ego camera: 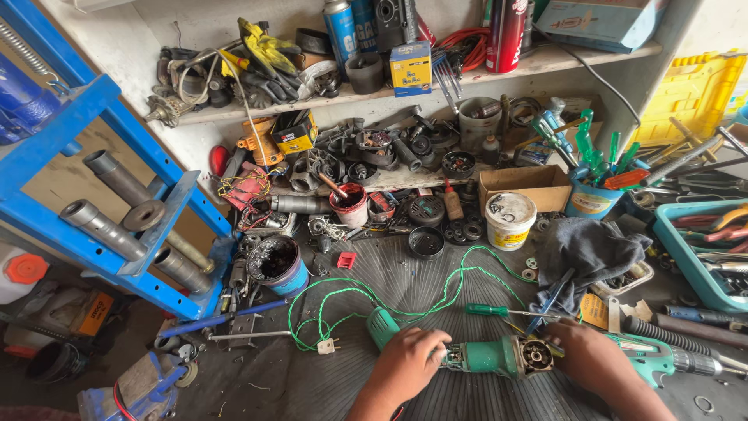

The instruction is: The person disassembles a green handheld electric tool on a cluttered workbench. They use a yellow screwdriver to remove screws, then a green screwdriver to adjust internal components. The person wipes the tool with a dark cloth and continues to manipulate the internal parts.

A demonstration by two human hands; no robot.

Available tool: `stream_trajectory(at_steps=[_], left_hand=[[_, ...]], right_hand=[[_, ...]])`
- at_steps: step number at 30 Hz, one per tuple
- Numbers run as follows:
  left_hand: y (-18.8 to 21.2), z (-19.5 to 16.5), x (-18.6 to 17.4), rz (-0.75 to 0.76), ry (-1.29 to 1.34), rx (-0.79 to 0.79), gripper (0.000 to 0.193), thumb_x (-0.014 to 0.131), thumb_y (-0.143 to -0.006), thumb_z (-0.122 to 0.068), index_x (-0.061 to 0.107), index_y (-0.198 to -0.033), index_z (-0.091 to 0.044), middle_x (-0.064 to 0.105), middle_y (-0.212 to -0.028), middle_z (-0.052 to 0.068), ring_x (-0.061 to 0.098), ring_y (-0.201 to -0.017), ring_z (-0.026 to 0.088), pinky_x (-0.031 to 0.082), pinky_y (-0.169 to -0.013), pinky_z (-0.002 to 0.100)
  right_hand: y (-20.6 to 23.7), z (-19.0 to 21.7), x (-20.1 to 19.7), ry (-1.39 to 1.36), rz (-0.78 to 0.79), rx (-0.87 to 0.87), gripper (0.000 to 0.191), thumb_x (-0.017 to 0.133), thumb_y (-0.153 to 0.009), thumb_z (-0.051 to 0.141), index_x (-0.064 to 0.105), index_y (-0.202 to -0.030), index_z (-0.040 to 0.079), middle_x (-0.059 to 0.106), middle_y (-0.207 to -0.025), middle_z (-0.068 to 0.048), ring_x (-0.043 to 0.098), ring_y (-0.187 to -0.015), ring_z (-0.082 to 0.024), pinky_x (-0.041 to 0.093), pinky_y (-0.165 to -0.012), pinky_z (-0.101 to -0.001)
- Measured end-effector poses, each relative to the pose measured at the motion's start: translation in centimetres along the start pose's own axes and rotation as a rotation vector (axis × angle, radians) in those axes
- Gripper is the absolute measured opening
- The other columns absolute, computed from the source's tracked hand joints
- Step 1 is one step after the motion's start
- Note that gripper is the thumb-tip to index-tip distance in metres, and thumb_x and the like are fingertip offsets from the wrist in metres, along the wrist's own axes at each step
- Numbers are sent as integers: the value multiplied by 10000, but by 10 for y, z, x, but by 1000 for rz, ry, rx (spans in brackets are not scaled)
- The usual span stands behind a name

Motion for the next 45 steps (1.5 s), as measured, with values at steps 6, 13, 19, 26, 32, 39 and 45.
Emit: stream_trajectory(at_steps=[6,13,19,26,32,39,45], left_hand=[[-5,-31,-28,-70,54,80,228,705,-934,-125,658,-1150,-67,717,-1134,105,691,-1044,318,540,-902,433],[-32,-72,-16,-36,271,142,379,703,-944,-109,589,-1301,-54,676,-1271,146,659,-1185,343,532,-1000,417],[-43,-58,0,-167,342,76,467,684,-939,-60,561,-1389,-81,720,-1219,147,721,-1115,324,586,-902,387],[-23,24,26,-297,699,-242,358,604,-1014,-67,518,-1362,-79,736,-1084,100,780,-985,197,628,-815,324],[-7,64,46,-310,1002,-421,472,602,-997,-73,341,-1390,-88,648,-1074,87,767,-928,197,666,-747,335],[-8,65,54,-306,1006,-402,457,611,-1003,-66,327,-1361,-63,647,-1079,102,772,-907,204,670,-730,334],[-10,62,53,-271,970,-457,479,613,-996,-72,332,-1383,-94,650,-1086,104,768,-865,198,662,-702,330]], right_hand=[[30,17,-77,107,167,364,293,701,-887,320,706,-1176,272,832,-860,-54,788,-811,-237,614,-789,-398],[19,107,-120,-113,-291,-107,332,778,-797,273,718,-1104,163,769,-984,-76,744,-866,-305,595,-755,-402],[12,140,-83,-584,-310,-227,354,813,-752,151,720,-1089,101,821,-946,-49,772,-863,-206,616,-768,-316],[37,156,-36,-108,-478,-337,828,846,-612,458,610,-1312,84,634,-1280,-67,567,-1252,-263,398,-1047,-490],[36,149,-5,159,-332,-260,707,838,-619,412,645,-1278,247,608,-1224,33,509,-1222,-212,332,-1110,-496],[39,155,-16,120,-418,-417,684,823,-628,358,655,-1276,212,602,-1216,-4,515,-1207,-269,368,-1064,-506],[45,156,-16,123,-446,-393,697,821,-625,311,643,-1293,221,599,-1222,-9,514,-1215,-270,369,-1064,-506]])
Point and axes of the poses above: each hand's wrist, its own y-axis away from the middle knuckle, its own x-axis out of the palm, z = x × y, the point moved 8 cm from there along -y, towards the middle knuckle
